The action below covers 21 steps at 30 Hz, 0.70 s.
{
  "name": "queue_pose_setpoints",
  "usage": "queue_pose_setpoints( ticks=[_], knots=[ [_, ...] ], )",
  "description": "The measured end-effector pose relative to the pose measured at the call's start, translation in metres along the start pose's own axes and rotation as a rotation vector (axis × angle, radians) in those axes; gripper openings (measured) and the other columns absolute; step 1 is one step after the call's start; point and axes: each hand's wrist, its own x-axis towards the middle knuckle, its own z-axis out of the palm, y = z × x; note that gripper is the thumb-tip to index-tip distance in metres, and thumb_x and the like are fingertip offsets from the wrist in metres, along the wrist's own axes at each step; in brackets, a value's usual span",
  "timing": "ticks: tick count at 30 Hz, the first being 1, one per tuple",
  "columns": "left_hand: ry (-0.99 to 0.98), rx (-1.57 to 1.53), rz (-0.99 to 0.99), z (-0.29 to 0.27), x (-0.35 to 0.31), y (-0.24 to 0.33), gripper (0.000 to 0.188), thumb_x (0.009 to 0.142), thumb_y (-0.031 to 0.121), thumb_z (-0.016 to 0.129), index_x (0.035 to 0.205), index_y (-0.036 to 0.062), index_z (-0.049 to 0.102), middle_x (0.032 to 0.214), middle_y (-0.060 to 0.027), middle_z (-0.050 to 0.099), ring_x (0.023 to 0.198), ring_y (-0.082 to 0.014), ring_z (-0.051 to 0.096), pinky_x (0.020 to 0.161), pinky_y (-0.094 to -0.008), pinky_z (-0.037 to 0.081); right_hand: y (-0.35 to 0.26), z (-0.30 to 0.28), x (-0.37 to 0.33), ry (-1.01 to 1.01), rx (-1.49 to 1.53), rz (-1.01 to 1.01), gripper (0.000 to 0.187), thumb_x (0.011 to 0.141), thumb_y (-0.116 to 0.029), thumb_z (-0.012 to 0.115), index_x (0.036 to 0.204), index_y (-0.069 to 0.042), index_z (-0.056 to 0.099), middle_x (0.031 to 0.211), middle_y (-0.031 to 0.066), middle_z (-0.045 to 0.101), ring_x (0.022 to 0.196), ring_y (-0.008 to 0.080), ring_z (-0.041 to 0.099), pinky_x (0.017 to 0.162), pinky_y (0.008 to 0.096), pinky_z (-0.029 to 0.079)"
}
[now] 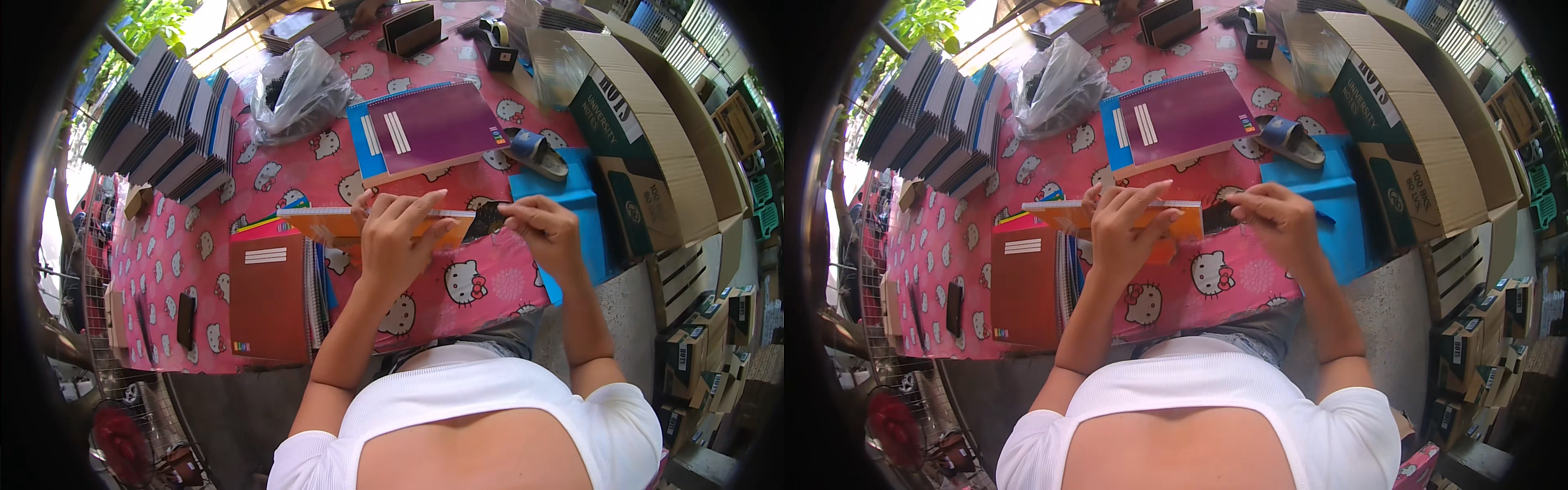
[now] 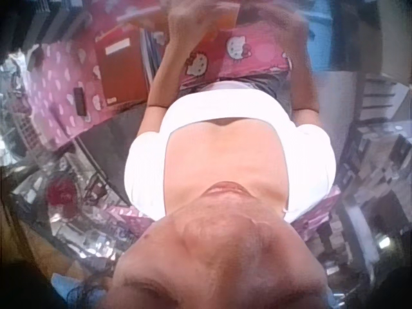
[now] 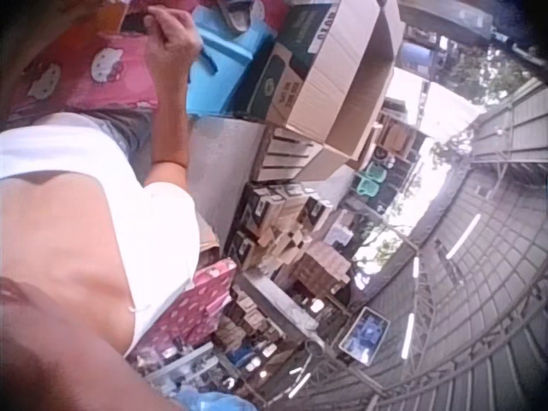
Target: The person trims the excess spiral wire from the edges of several notebooks using shears, stacking them on the table as they finish each one.
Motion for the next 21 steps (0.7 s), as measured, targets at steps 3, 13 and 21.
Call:
queue_pose_setpoints(
  ticks=[3,13,21],
  knots=[
    [-0.005,-0.017,0.019,0.002,-0.003,-0.002,0.017,0.075,0.032,0.071,0.081,0.0159,0.069,0.075,0.003,0.063,0.075,-0.0165,0.056,0.089,-0.0417,0.028,-0.014,0.008,-0.004,0.082,0.002,0.017,0.031,0.075,-0.001,0.071,0.105,-0.006,0.068,0.087,0.0095,0.064,0.068,0.0156,0.061,0.06,0.0254,0.049],
    [-0.023,-0.083,-0.03,-0.003,-0.017,0.0,0.019,0.072,0.031,0.074,0.079,0.0143,0.068,0.078,0.0013,0.063,0.081,-0.0188,0.055,0.087,-0.0404,0.029,-0.035,0.005,0.012,0.03,-0.015,-0.006,0.018,0.072,0.0,0.073,0.089,-0.001,0.067,0.083,0.0078,0.062,0.069,0.0148,0.062,0.059,0.0245,0.048],
    [0.086,0.019,0.133,-0.006,-0.06,0.005,0.025,0.065,0.032,0.079,0.083,0.0165,0.069,0.085,0.0034,0.063,0.09,-0.0175,0.054,0.092,-0.0387,0.027,-0.033,0.0,0.011,-0.502,0.138,0.0,0.023,0.066,0.001,0.073,0.088,-0.005,0.069,0.082,0.0081,0.062,0.073,0.0221,0.062,0.063,0.0313,0.05]
  ],
)
